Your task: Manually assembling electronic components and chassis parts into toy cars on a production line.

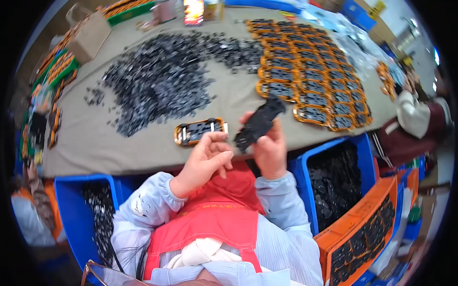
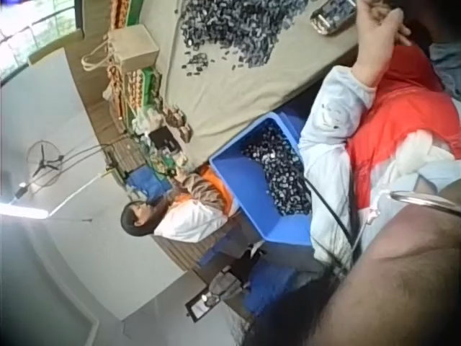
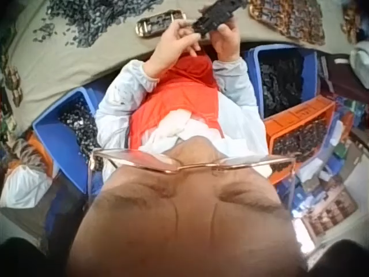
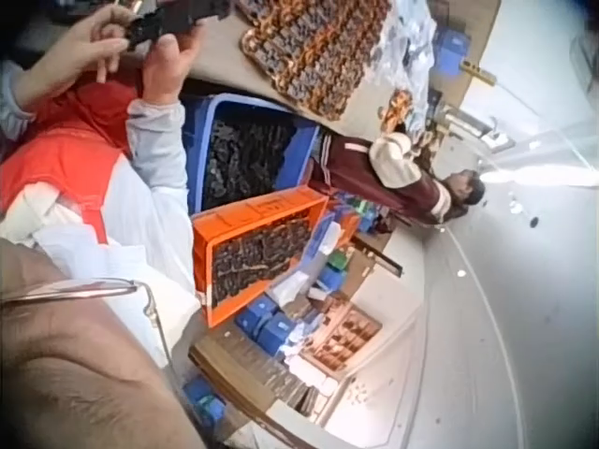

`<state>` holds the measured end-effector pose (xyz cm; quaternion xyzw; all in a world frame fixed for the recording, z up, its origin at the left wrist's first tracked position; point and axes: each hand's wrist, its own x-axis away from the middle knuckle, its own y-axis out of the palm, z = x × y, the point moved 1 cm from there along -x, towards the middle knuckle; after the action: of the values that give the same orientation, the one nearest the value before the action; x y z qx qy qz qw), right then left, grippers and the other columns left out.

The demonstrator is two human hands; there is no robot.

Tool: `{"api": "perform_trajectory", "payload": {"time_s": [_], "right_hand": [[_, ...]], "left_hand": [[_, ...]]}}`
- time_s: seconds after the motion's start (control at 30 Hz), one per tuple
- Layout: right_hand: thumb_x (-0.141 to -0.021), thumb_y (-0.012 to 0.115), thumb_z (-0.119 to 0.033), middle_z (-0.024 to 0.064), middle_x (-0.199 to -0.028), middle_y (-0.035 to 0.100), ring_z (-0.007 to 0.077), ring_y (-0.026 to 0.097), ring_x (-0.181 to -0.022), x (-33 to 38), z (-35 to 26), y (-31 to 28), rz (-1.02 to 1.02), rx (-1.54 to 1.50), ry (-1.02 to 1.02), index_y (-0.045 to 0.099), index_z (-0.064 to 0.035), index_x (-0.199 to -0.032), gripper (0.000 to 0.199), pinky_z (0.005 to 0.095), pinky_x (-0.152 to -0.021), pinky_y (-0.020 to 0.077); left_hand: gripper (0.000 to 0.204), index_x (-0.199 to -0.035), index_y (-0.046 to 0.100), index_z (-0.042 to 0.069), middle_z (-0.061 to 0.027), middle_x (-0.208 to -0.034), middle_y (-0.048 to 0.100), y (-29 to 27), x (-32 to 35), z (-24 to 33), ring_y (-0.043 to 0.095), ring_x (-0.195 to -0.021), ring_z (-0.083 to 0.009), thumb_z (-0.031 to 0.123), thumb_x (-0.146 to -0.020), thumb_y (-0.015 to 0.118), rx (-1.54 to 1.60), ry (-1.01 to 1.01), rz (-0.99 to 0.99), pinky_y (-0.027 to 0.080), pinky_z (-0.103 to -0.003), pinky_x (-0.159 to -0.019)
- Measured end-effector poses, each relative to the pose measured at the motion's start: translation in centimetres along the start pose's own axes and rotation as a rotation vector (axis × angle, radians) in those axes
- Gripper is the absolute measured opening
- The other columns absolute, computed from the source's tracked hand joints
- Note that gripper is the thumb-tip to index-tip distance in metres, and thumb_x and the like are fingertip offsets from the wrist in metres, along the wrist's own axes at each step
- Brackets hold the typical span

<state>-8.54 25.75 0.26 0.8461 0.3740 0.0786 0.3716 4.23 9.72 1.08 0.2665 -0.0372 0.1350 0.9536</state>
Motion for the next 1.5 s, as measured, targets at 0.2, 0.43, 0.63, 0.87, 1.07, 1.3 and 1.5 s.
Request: {"api": "perform_trajectory", "payload": {"time_s": [0.2, 0.43, 0.63, 0.87, 1.07, 1.3, 1.5], "right_hand": [[-0.072, 0.073, -0.003, 0.0178, -0.128, 0.061, 0.0335, 0.056, -0.12, -3.4, -5.5, 3.7, -0.3, 1.327, -0.274, 0.061, -0.0024, -0.122, 0.051, 0.047, -0.103, 0.0452], [-0.071, 0.075, -0.011, 0.0112, -0.118, 0.064, 0.0322, 0.059, -0.109, -7.9, -1.9, 7.2, -0.806, 1.747, -0.391, 0.066, -0.0067, -0.111, 0.042, 0.0438, -0.095, 0.0443], [-0.072, 0.074, -0.011, 0.0118, -0.117, 0.063, 0.0317, 0.059, -0.108, -9.4, 0.3, 8.2, -0.922, 1.77, -0.276, 0.066, -0.0064, -0.112, 0.041, 0.0447, -0.095, 0.0438], [-0.07, 0.076, -0.01, 0.0138, -0.12, 0.061, 0.0351, 0.058, -0.109, -9.6, 1.5, 8.1, -0.98, 1.753, -0.127, 0.065, -0.0054, -0.114, 0.046, 0.0469, -0.095, 0.0441], [-0.072, 0.079, -0.017, 0.0145, -0.123, 0.061, 0.034, 0.057, -0.115, -9.2, 1.5, 8.2, -0.912, 1.806, -0.177, 0.06, -0.0052, -0.125, 0.058, 0.0436, -0.098, 0.0454], [-0.067, 0.086, -0.02, 0.0149, -0.131, 0.059, 0.0315, 0.06, -0.116, -6.9, 0.3, 4.0, -0.471, 1.673, 0.026, 0.053, -0.0076, -0.136, 0.077, 0.0378, -0.092, 0.0506], [-0.069, 0.086, -0.021, 0.0127, -0.129, 0.06, 0.0275, 0.062, -0.113, -6.6, 1.0, 2.4, -0.483, 1.604, 0.16, 0.05, -0.0066, -0.139, 0.08, 0.0349, -0.09, 0.0512]], "left_hand": [[0.066, -0.136, 0.046, 0.007, -0.0139, -0.122, 0.055, -8.0, 0.5, 4.9, 0.058, -0.11, -0.028, 0.004, -0.078, 0.077, -1.204, 0.641, 0.121, 0.05, -0.04, -0.091], [0.082, -0.143, 0.042, 0.01, -0.0161, -0.121, 0.054, -10.1, -1.2, 3.7, 0.053, -0.11, -0.0377, 0.002, -0.069, 0.077, -1.201, 0.61, -0.018, 0.046, -0.044, -0.095], [0.084, -0.143, 0.042, 0.01, -0.0159, -0.12, 0.054, -10.7, -1.3, 3.5, 0.053, -0.109, -0.0377, 0.003, -0.068, 0.079, -1.135, 0.564, -0.019, 0.046, -0.045, -0.095], [0.084, -0.143, 0.043, 0.007, -0.0176, -0.127, 0.055, -11.0, -1.4, 3.3, 0.054, -0.114, -0.0374, 0.004, -0.068, 0.08, -1.139, 0.543, -0.027, 0.046, -0.043, -0.097], [0.083, -0.142, 0.044, 0.009, -0.0155, -0.124, 0.055, -10.6, -1.3, 3.3, 0.053, -0.114, -0.0369, 0.007, -0.068, 0.082, -1.151, 0.58, -0.008, 0.045, -0.045, -0.097], [0.063, -0.127, 0.058, 0.01, -0.0134, -0.122, 0.057, -9.3, -1.3, 3.8, 0.053, -0.115, -0.0342, 0.015, -0.069, 0.083, -1.269, 0.711, 0.033, 0.044, -0.046, -0.097], [0.04, -0.112, 0.069, 0.009, -0.014, -0.121, 0.06, -8.6, -1.9, 4.1, 0.056, -0.112, -0.0343, 0.017, -0.074, 0.08, -1.404, 0.711, -0.051, 0.044, -0.045, -0.094]]}}
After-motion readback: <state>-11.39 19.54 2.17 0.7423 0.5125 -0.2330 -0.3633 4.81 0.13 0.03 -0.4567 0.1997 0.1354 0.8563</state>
